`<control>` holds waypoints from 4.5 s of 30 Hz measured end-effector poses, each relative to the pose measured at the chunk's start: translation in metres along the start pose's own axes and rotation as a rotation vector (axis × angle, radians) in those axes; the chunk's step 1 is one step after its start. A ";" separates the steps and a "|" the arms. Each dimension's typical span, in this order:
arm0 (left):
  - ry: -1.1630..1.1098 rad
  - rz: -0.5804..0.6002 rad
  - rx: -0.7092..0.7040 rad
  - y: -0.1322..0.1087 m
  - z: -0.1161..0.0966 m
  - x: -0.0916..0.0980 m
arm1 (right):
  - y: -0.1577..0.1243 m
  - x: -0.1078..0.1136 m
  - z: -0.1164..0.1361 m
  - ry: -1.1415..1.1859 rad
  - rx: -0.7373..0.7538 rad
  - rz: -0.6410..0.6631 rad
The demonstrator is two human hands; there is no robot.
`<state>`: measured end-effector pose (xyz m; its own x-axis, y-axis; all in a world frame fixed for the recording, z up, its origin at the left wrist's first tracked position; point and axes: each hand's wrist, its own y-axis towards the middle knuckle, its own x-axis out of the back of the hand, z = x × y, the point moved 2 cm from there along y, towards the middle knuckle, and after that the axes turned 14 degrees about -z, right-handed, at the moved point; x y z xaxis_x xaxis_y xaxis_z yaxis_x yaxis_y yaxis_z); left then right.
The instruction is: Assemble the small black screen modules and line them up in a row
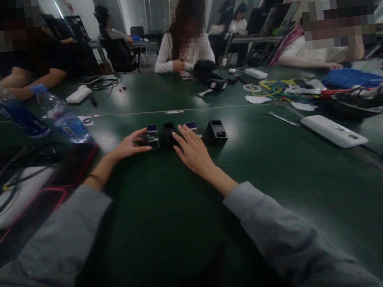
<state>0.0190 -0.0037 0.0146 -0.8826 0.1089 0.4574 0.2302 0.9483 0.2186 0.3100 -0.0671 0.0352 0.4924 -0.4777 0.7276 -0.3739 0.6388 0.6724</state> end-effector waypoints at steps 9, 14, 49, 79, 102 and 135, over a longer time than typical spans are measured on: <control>-0.028 -0.034 0.025 -0.001 -0.002 0.000 | -0.002 -0.010 0.001 -0.029 0.028 0.021; -0.010 -0.037 -0.009 0.000 0.000 0.000 | 0.000 -0.008 0.001 -0.048 0.039 0.023; 0.004 0.034 -0.021 0.001 0.004 0.009 | -0.023 0.044 -0.091 -0.156 -0.320 -0.231; 0.767 -0.244 -0.114 0.003 0.029 0.003 | -0.042 0.021 -0.112 0.076 -0.335 0.010; 0.722 -0.267 -0.116 0.000 0.025 0.003 | -0.042 0.021 -0.112 0.052 -0.331 0.028; 0.904 -0.219 -0.090 -0.003 0.015 0.002 | -0.042 0.019 -0.113 0.038 -0.340 0.035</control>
<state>0.0104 -0.0021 0.0025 -0.2649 -0.3791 0.8866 0.1604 0.8894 0.4282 0.4242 -0.0352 0.0051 0.5154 -0.4335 0.7392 -0.1106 0.8218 0.5590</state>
